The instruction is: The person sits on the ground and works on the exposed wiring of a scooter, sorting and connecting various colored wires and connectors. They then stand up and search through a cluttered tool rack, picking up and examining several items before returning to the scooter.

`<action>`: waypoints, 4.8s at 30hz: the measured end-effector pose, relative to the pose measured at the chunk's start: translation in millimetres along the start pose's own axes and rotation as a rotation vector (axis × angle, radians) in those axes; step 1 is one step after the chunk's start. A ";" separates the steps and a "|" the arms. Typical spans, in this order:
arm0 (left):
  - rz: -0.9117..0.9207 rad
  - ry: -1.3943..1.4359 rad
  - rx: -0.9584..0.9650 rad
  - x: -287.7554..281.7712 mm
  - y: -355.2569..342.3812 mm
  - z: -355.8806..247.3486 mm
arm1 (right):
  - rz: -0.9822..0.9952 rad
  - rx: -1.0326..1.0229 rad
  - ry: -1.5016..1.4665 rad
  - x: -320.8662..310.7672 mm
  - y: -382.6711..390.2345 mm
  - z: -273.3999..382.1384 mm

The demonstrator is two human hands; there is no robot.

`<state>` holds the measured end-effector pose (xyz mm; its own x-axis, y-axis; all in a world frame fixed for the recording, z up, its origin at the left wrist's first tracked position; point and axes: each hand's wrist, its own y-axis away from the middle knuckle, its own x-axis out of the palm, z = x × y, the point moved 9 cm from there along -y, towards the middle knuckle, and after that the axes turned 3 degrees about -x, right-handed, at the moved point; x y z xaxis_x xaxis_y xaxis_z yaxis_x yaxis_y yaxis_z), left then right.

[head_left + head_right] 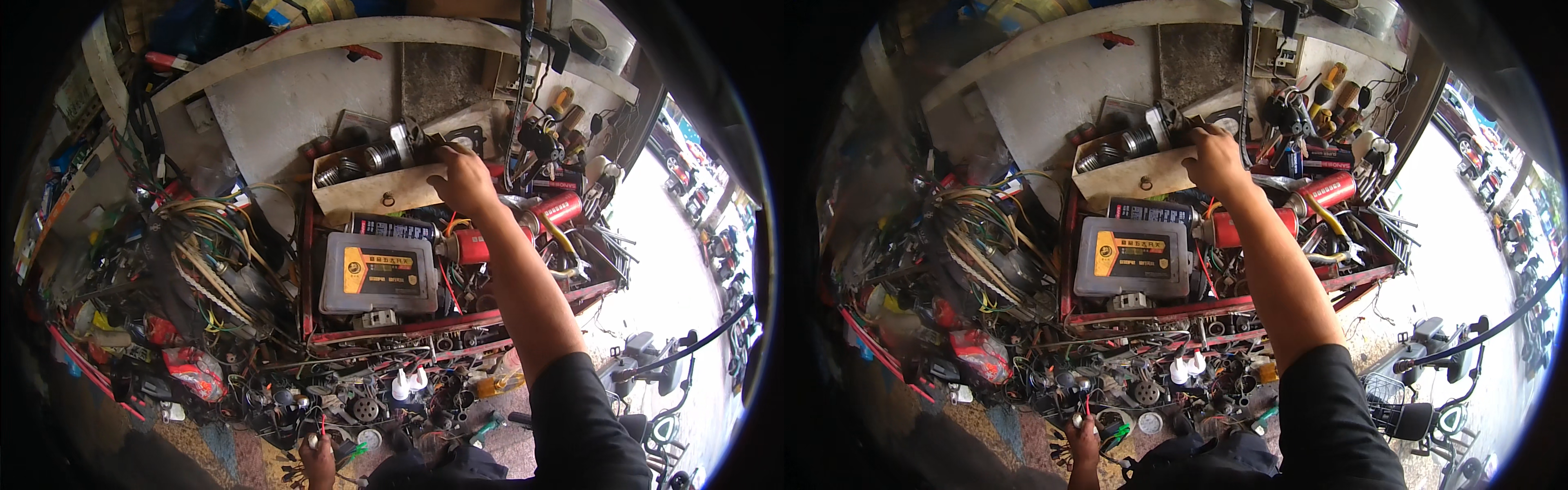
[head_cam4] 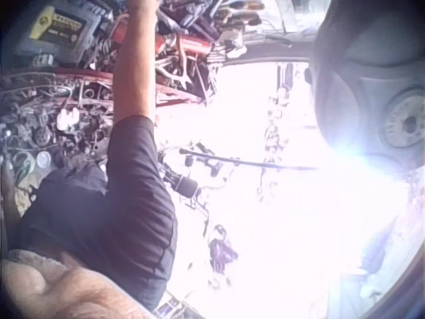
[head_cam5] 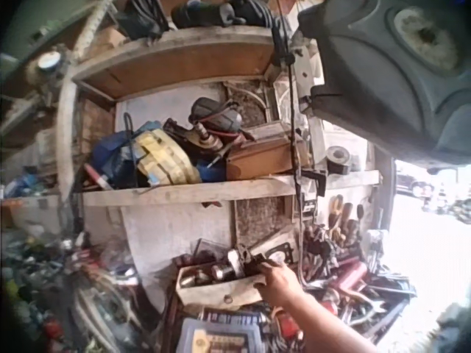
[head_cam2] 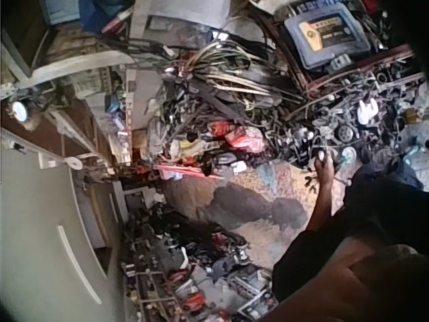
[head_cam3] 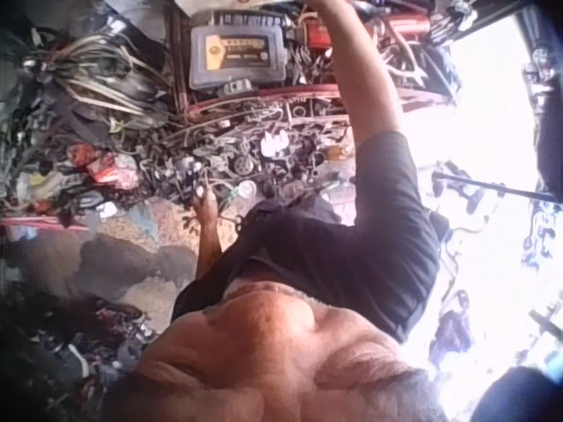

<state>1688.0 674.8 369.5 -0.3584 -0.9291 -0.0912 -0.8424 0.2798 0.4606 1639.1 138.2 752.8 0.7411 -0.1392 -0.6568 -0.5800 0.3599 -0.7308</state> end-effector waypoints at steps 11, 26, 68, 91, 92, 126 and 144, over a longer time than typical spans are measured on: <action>0.078 -0.114 0.081 10.5 -0.4 -19.5 | 0.576 -0.005 0.173 -20.6 108.0 -16.7; 0.068 -0.021 -0.008 18.7 24.7 -18.9 | -0.283 0.158 -0.309 -75.9 47.6 -77.1; 0.143 -0.106 0.107 24.5 26.2 -29.6 | 0.117 0.229 -0.499 -50.0 93.0 38.1; 0.128 -0.134 0.163 13.7 8.7 -16.8 | 0.373 0.023 -0.492 11.9 92.3 115.8; 0.133 -0.101 0.164 12.9 7.0 -15.0 | 0.421 0.028 -0.500 17.2 91.9 119.2; 0.702 -0.264 0.419 171.7 111.3 -78.6 | 0.584 0.284 -0.910 -20.0 365.7 156.8; 0.560 -0.168 0.203 194.3 151.7 -45.1 | 0.560 0.350 -1.039 -54.4 397.3 136.4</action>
<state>1508.8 525.8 461.5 -0.8130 -0.5815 -0.0293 -0.5616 0.7699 0.3031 1414.5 414.7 523.5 0.4289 0.8566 -0.2868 -0.9012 0.3837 -0.2018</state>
